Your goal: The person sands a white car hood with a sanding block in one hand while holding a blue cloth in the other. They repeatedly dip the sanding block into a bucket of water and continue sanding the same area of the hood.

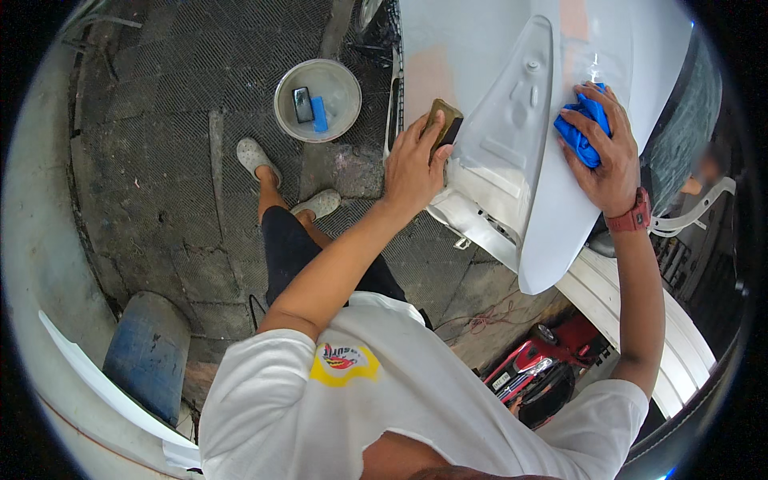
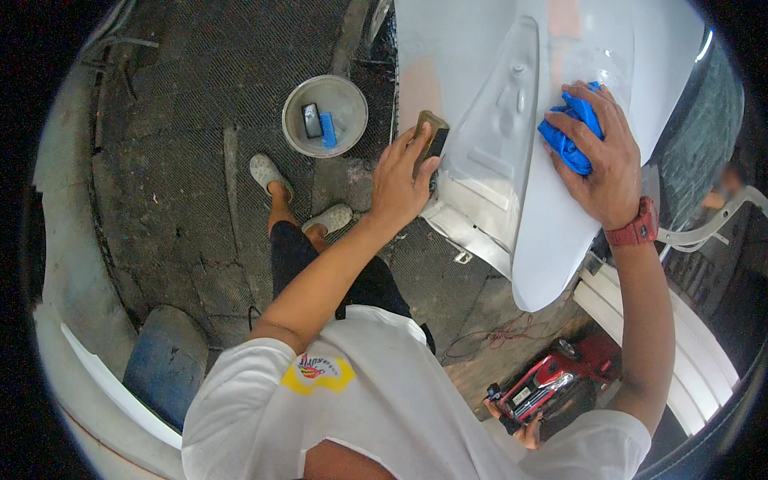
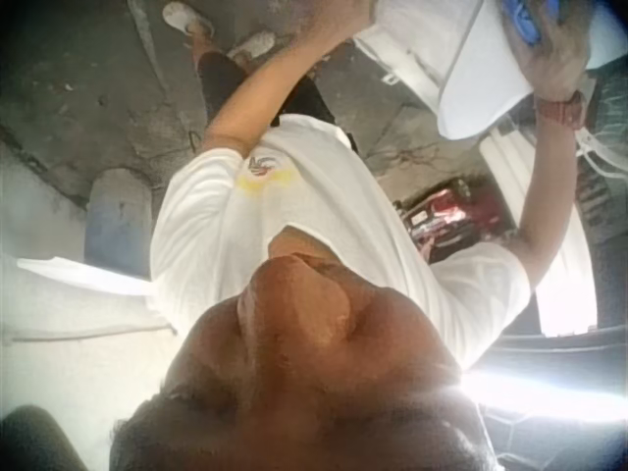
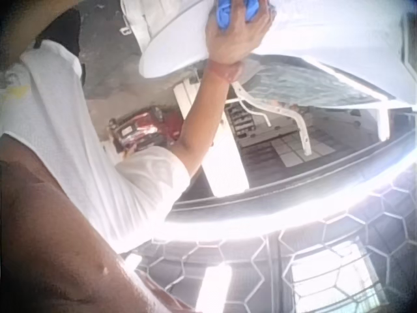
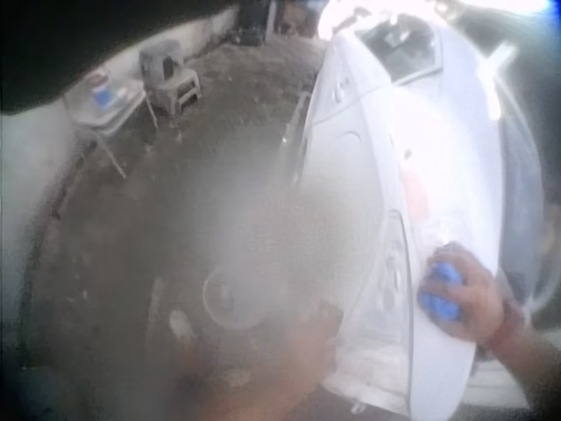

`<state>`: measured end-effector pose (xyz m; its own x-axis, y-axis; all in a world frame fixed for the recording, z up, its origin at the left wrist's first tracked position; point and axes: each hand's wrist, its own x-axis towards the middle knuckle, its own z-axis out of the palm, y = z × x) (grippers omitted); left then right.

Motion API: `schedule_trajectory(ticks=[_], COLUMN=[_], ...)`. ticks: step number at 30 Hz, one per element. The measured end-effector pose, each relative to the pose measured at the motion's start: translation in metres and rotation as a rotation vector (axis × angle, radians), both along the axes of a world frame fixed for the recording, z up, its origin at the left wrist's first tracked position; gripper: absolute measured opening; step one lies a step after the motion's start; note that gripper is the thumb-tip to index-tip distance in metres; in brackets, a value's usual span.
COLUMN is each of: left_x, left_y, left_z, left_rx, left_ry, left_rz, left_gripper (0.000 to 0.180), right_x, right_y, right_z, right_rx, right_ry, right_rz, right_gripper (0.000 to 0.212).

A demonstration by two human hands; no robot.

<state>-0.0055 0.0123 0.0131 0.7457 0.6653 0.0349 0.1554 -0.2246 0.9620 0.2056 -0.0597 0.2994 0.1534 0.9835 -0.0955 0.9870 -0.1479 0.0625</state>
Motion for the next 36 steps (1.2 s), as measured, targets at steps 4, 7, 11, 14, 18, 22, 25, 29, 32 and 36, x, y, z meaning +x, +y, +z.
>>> schedule_trajectory(ticks=[4,7,11,14,18,22,25,29,32,36], left_x=[0.059,0.065,0.009,-0.001,0.079,0.048,0.001,0.043,0.077,0.019], left_y=[0.068,0.077,0.008,0.001,0.097,0.045,-0.002,0.049,0.093,0.014], left_z=[-0.014,-0.014,-0.011,-0.016,-0.040,-0.037,-0.026,-0.048,-0.053,-0.036], left_rx=[-0.114,-0.221,-0.095,-0.028,-0.230,-0.188,-0.058,-0.165,-0.334,-0.169], left_ry=[0.114,0.162,0.098,0.038,0.285,0.163,0.115,0.172,0.271,0.121], left_rz=[0.038,0.030,-0.002,0.034,0.079,0.081,0.031,0.055,0.029,0.067], left_gripper=[0.060,0.061,0.061,0.059,0.054,0.055,0.060,0.060,0.061,0.060], right_x=[0.005,0.001,0.002,0.002,0.001,0.003,0.001,0.004,0.004,0.001], right_y=[0.009,0.010,0.004,-0.004,0.012,0.009,-0.002,0.006,0.013,0.006], right_z=[-0.004,0.001,-0.001,-0.003,-0.003,-0.001,-0.002,-0.004,-0.002,-0.001], right_rx=[0.019,-0.008,0.003,-0.005,0.016,0.010,-0.001,0.013,0.002,0.004], right_ry=[0.003,0.000,0.016,-0.034,0.013,0.008,0.001,0.014,0.001,0.014], right_rz=[0.030,0.030,-0.004,-0.015,0.020,0.003,-0.017,0.013,0.021,-0.005], right_gripper=[0.040,0.040,0.039,0.039,0.041,0.042,0.043,0.043,0.043,0.042])
